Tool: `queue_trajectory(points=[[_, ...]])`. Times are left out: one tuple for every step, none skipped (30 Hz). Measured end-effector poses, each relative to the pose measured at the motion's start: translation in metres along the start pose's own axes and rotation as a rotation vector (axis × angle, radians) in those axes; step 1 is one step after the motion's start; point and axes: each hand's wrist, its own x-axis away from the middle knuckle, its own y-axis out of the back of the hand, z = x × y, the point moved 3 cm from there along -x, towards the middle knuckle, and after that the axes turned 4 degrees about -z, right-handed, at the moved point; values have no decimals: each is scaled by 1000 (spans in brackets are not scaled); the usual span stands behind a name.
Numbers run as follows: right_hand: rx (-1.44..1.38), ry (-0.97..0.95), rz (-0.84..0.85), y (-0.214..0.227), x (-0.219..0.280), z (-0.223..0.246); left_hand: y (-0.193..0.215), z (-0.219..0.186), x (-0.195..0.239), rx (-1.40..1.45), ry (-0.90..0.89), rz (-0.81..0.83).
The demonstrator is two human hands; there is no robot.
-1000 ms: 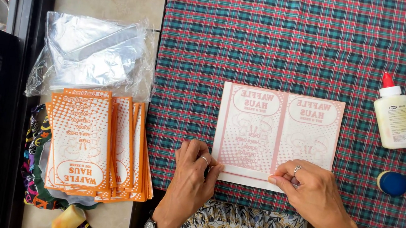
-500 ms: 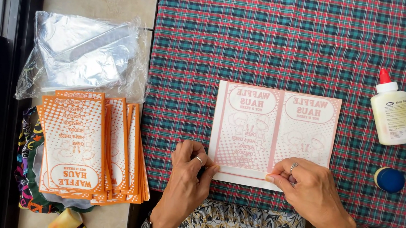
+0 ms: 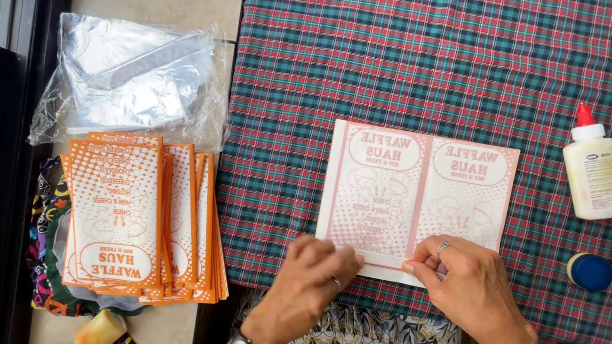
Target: Folding the bottom edge of paper bags and using a small tool to press the creases
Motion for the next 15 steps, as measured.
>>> queue_trajectory(points=[[0, 1, -2, 0, 0, 1, 3, -4, -3, -1, -1, -1], [20, -16, 2, 0, 0, 2, 7, -10, -7, -23, -14, -21], [40, -33, 4, 0, 0, 2, 11, -15, -10, -45, -27, -42], [40, -32, 1, -1, 1, 1, 8, -20, -8, -46, -30, -43], [55, -32, 6, -2, 1, 0, 4, -23, -6, -116, -3, -30], [69, -33, 10, -3, 1, -1, 1, -27, -3, -185, 25, -16], [68, -30, 7, -3, 1, 0, -2, -29, 1, -189, 23, -18], [125, -40, 22, -4, 1, 1, -6, -30, 5, -239, 36, 37], [181, -51, 36, -5, 1, 1, -11, -32, 9, -288, 48, 93], [180, -49, 32, -4, 2, 4, -8, -34, 4, -292, 46, 91], [235, -19, 17, -2, 3, 8, -3, -38, 0, -310, 35, 12], [291, 12, 1, 0, 4, 11, 1, -41, -5, -328, 24, -67], [291, 10, -1, -1, 7, 10, -1, -41, -2, -327, 20, -66], [335, 103, -60, 0, 11, 12, -3, -40, 0, -367, 19, -44], [380, 196, -123, 2, 13, 14, -5, -38, 1, -409, 14, -23]])
